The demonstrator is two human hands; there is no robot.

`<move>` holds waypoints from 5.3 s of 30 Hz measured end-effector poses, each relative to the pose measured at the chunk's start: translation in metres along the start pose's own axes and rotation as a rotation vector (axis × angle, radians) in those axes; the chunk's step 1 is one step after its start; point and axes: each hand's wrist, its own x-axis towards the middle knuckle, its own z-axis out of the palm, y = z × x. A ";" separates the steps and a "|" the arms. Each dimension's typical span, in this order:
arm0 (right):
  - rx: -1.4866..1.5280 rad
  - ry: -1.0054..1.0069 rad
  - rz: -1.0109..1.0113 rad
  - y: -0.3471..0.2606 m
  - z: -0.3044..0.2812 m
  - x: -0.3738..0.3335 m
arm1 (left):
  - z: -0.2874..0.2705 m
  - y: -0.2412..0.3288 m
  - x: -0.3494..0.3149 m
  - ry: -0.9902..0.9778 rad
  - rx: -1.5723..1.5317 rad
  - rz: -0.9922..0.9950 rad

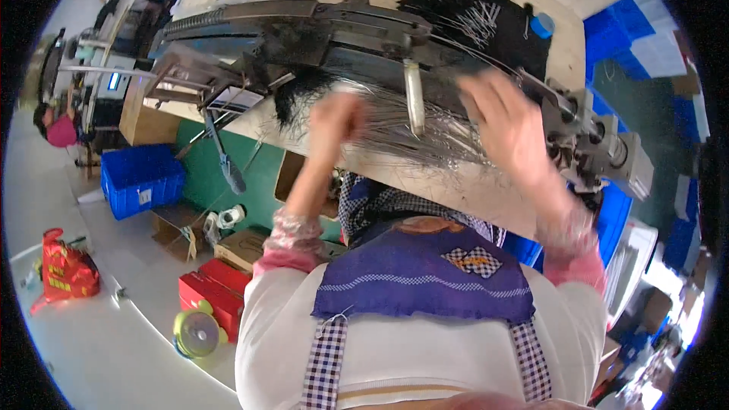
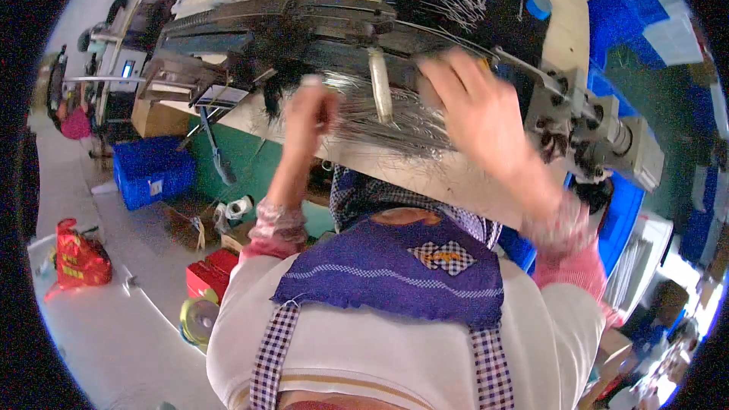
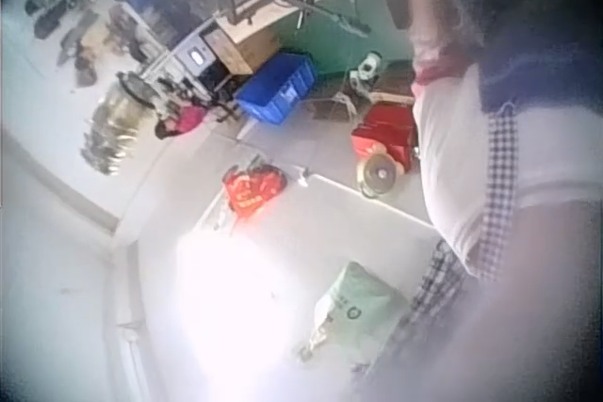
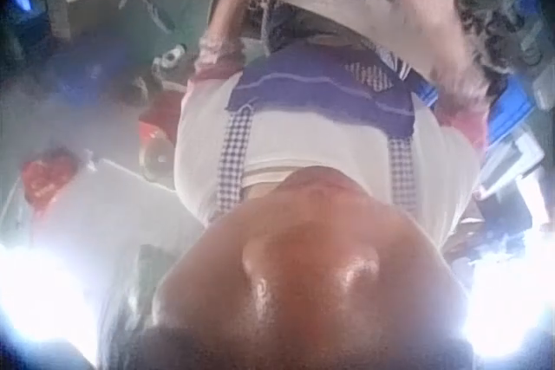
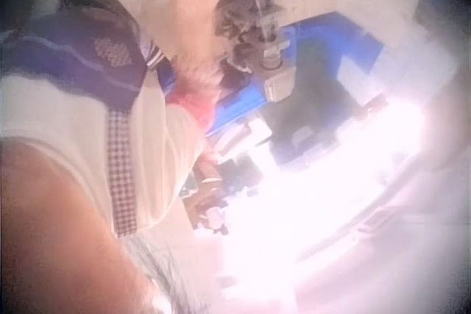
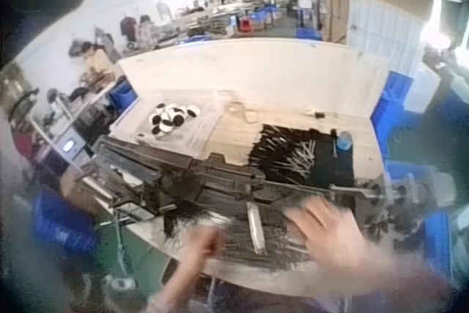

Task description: Assembling small brush components using a specialized industrial jig and adhesive.

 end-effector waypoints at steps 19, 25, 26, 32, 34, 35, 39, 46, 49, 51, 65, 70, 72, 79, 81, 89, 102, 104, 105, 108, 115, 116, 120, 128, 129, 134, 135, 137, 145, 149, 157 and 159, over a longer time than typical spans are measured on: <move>0.065 -0.243 0.360 0.016 -0.013 -0.080 | 0.064 0.068 -0.034 -0.109 -0.436 0.185; 0.193 -0.467 0.372 0.008 -0.040 -0.087 | 0.157 0.076 0.015 -0.732 -0.608 -0.450; 0.189 -0.469 0.366 0.007 -0.050 -0.090 | 0.157 0.070 0.021 -0.614 -0.630 -0.453; 0.025 -0.195 0.195 0.032 -0.094 -0.047 | 0.157 0.062 0.015 -0.181 -0.622 -0.107; 0.041 0.069 0.193 0.051 -0.076 0.001 | 0.152 0.063 0.015 -0.169 -0.603 -0.112; 0.012 0.108 0.105 0.057 -0.062 0.022 | 0.152 0.062 0.016 -0.156 -0.597 -0.117; 0.132 -0.357 0.098 0.081 -0.010 0.050 | 0.159 0.072 0.012 -0.160 -0.559 -0.170; 0.717 -0.506 0.460 0.076 -0.035 0.063 | 0.152 0.066 0.013 -0.167 -0.644 -0.195; 0.822 -0.581 0.580 0.084 -0.032 0.068 | 0.153 0.069 0.015 -0.295 -0.596 -0.260; 0.785 -0.682 0.594 0.087 -0.031 0.073 | 0.163 0.070 0.014 -0.360 -0.736 -0.218; 0.002 0.001 -0.089 0.031 -0.012 0.041 | 0.133 0.076 0.016 -0.361 -1.401 -0.437; 0.274 -0.103 0.170 0.061 -0.025 0.059 | 0.132 0.077 0.009 -0.380 -1.414 -0.287; 0.195 -0.105 0.095 0.053 -0.013 0.062 | 0.135 0.082 0.008 -0.316 -1.323 -0.242; 0.087 -0.107 0.022 0.053 -0.024 0.057 | 0.128 0.090 0.010 -0.358 -1.268 -0.272; 0.065 -0.083 0.007 0.049 -0.026 0.057 | 0.127 0.090 0.012 -0.333 -1.289 -0.299; 0.127 0.080 0.005 0.041 -0.022 0.065 | 0.122 0.090 0.010 -0.355 -1.365 -0.328; -0.322 -0.243 -0.035 0.002 -0.029 0.061 | 0.114 0.087 0.009 -0.388 -1.263 -0.230; -0.320 -0.251 -0.018 0.003 -0.022 0.061 | 0.113 0.099 0.007 -0.315 -1.197 -0.321; -0.331 -0.234 -0.036 0.006 -0.020 0.060 | 0.115 0.102 0.010 -0.330 -1.180 -0.330; -0.403 -0.195 -0.104 0.008 -0.019 0.058 | 0.115 0.101 0.013 -0.318 -1.111 -0.321; 0.011 -0.286 0.193 0.006 -0.043 -0.012 | 0.127 0.075 0.007 -0.336 -1.095 -0.285; 0.195 -0.379 0.303 0.004 -0.046 -0.037 | 0.135 0.072 -0.001 -0.288 -1.090 -0.244; 0.198 -0.325 0.563 0.012 -0.016 -0.136 | 0.165 0.049 -0.013 -0.308 -1.145 -0.362; 0.054 -0.312 0.503 0.032 0.004 -0.163 | 0.047 0.034 -0.065 -0.612 -0.615 0.088; 0.123 -0.344 0.546 0.034 0.003 -0.164 | 0.021 0.033 -0.063 -0.304 0.001 0.372; 0.326 -0.351 0.525 0.040 -0.005 -0.167 | -0.179 -0.025 -0.062 0.776 1.837 0.308; 0.367 -0.292 0.520 0.039 -0.005 -0.164 | -0.230 -0.035 -0.072 0.854 1.595 0.055; 0.408 -0.245 0.512 0.034 -0.012 -0.157 | -0.254 -0.041 -0.084 0.919 1.330 -0.191; 0.210 0.188 0.627 0.017 -0.076 -0.129 | -0.086 -0.006 -0.055 0.575 1.231 0.510; 0.268 0.104 0.391 -0.001 -0.099 -0.076 | 0.056 0.104 -0.069 -0.219 0.495 0.752; 0.179 0.051 0.306 0.023 -0.087 -0.019 | 0.033 0.068 -0.044 -0.308 0.087 0.245; 0.072 0.019 0.291 0.042 -0.080 -0.014 | 0.037 0.049 -0.040 -0.264 -0.029 0.189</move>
